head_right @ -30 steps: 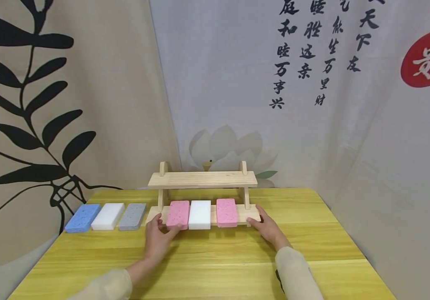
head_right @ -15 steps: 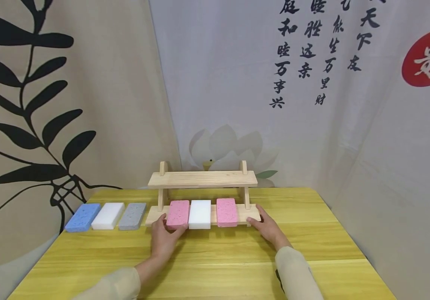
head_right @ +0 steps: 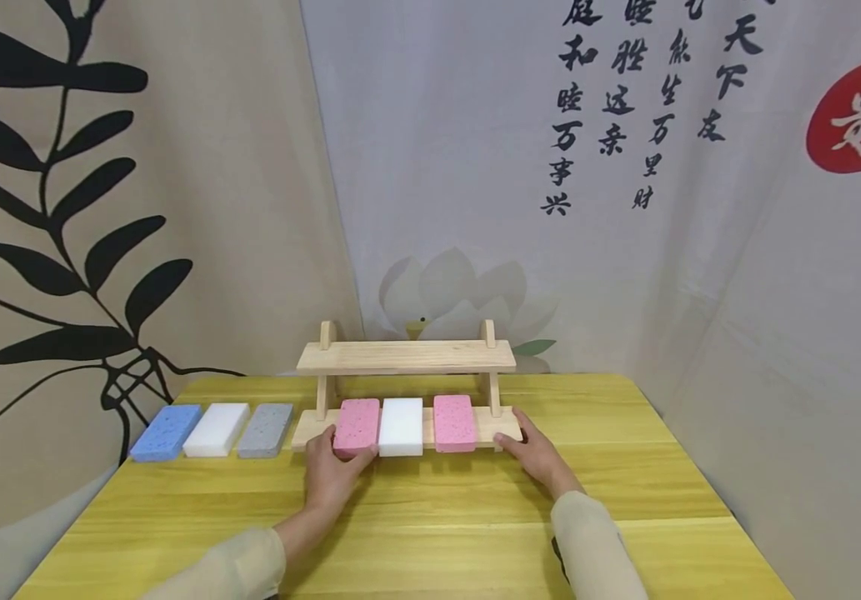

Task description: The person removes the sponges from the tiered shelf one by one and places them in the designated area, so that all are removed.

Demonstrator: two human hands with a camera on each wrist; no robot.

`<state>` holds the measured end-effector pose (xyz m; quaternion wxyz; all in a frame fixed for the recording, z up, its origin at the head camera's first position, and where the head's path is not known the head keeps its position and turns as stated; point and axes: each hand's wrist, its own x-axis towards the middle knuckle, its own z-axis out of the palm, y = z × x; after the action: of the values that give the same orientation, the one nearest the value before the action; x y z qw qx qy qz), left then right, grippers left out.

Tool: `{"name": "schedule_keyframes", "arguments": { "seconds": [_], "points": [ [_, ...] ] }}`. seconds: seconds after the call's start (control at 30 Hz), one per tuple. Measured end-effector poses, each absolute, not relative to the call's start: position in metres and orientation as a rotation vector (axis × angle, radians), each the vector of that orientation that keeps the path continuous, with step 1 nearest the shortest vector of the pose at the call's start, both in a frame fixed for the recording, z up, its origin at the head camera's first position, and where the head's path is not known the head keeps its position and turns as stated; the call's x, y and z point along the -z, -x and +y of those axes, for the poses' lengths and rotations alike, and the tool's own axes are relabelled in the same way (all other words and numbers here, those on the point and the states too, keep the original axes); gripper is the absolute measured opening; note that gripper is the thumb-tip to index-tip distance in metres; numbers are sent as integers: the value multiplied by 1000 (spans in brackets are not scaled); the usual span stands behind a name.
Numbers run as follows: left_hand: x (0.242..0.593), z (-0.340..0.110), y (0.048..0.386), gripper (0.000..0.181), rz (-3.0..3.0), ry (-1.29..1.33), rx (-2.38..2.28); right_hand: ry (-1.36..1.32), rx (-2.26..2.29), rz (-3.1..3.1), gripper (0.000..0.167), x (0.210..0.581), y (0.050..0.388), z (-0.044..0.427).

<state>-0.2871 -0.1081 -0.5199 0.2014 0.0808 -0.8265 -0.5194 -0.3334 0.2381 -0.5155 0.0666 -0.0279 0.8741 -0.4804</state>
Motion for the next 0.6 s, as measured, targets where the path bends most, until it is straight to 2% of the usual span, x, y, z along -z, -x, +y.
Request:
{"name": "schedule_keyframes", "arguments": {
  "seconds": [0.6],
  "points": [
    [517,-112,288,72,-2283,-200,1470,53,1457,2620,88,515,334,237]
  ]
}}
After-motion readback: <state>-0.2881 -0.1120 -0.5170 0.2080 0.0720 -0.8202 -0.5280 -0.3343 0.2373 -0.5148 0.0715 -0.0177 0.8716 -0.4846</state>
